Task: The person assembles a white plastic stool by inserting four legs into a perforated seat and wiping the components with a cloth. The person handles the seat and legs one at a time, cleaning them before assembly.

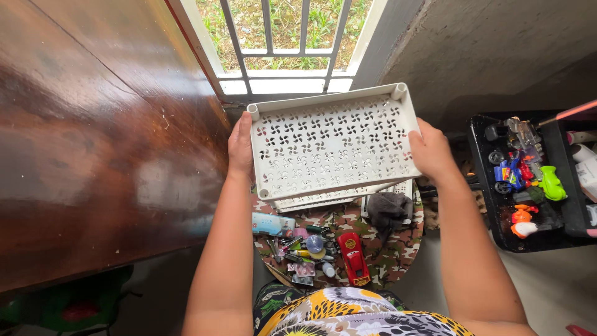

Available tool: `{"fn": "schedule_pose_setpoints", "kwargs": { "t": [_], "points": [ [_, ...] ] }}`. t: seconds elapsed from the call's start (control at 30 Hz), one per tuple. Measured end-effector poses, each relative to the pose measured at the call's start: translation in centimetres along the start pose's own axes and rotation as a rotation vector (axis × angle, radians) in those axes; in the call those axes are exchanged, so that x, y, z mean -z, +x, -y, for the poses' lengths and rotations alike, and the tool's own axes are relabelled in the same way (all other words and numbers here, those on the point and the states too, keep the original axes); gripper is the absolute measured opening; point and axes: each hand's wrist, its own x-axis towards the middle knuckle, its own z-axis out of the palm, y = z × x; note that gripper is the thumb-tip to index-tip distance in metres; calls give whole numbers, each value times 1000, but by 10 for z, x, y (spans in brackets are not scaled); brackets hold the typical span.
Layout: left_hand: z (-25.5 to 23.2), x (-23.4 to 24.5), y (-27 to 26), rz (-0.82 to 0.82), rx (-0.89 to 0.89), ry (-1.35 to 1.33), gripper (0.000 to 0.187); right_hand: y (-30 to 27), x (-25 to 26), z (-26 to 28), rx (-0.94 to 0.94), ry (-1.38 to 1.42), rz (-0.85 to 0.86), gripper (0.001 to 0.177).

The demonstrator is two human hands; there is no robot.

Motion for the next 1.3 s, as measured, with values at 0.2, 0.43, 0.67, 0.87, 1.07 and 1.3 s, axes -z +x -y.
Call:
{"fn": "schedule_pose_setpoints", "kwargs": {
  "t": [0.2,0.43,0.67,0.87,1.07,1.3],
  "points": [
    [13,19,-66,-108,110,57,63,5,1,-9,94,-55,-27,39],
    [20,-6,-130,-20,144,-65,58,4,6,-4,72,-42,-14,39],
    [11,9,-126,111,125,197,52,-2,9,7,-49,-89,-6,41],
    [16,18,-116,122,-2,293,53,4,14,-20,-58,107,104,37],
    [27,4,-120,128,34,-69,50,-11,16,-47,-351,150,192,42],
    [24,7,-116,-89,31,-57,39,-29,26,-35,-363,462,336,49]
  ]
}}
